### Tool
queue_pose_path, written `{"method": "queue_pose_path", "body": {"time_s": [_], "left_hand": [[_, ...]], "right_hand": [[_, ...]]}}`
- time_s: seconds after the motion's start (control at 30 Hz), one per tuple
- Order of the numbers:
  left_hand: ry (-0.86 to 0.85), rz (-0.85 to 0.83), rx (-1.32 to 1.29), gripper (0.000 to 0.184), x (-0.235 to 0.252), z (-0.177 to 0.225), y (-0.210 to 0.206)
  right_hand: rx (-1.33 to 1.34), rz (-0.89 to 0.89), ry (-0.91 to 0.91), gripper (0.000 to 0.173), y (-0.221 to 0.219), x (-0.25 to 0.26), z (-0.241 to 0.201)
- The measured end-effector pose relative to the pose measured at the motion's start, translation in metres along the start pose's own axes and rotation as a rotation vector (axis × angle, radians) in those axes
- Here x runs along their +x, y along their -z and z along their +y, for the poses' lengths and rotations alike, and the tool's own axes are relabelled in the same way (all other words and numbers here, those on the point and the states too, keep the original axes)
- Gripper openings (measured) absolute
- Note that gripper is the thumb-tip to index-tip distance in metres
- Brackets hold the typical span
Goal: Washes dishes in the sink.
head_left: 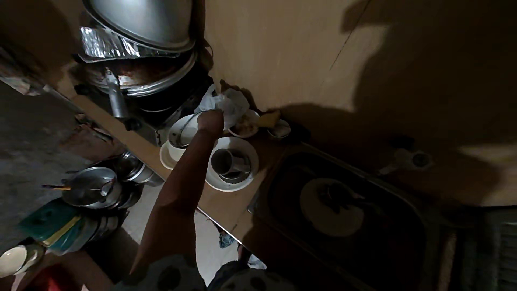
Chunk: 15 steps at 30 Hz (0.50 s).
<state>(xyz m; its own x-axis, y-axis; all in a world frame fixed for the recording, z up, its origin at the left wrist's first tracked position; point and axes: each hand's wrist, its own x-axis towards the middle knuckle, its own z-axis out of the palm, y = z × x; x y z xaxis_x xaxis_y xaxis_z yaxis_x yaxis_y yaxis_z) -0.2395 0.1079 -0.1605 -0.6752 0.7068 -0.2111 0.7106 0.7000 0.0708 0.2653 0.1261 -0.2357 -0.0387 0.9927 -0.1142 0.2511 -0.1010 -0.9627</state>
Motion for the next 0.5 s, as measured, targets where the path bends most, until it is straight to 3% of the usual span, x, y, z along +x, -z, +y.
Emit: {"method": "queue_pose_path", "body": {"time_s": [0.13, 0.3, 0.4, 0.5], "left_hand": [[0.021, 0.101, -0.109, 0.035, -0.011, 0.001, 0.037], [-0.191, 0.289, -0.507, 0.035, -0.037, 0.014, 0.082], [-0.397, 0.286, -0.743, 0.026, -0.072, 0.056, 0.087], [-0.524, 0.152, -0.871, 0.018, -0.108, 0.128, 0.059]], "right_hand": [[-0.050, 0.026, -0.035, 0.038, 0.014, -0.004, 0.010], [-0.165, 0.071, -0.069, 0.039, 0.033, -0.005, 0.018], [-0.137, 0.114, -0.123, 0.038, 0.037, -0.009, 0.014], [-0.040, 0.151, -0.194, 0.037, 0.046, -0.011, 0.010]]}}
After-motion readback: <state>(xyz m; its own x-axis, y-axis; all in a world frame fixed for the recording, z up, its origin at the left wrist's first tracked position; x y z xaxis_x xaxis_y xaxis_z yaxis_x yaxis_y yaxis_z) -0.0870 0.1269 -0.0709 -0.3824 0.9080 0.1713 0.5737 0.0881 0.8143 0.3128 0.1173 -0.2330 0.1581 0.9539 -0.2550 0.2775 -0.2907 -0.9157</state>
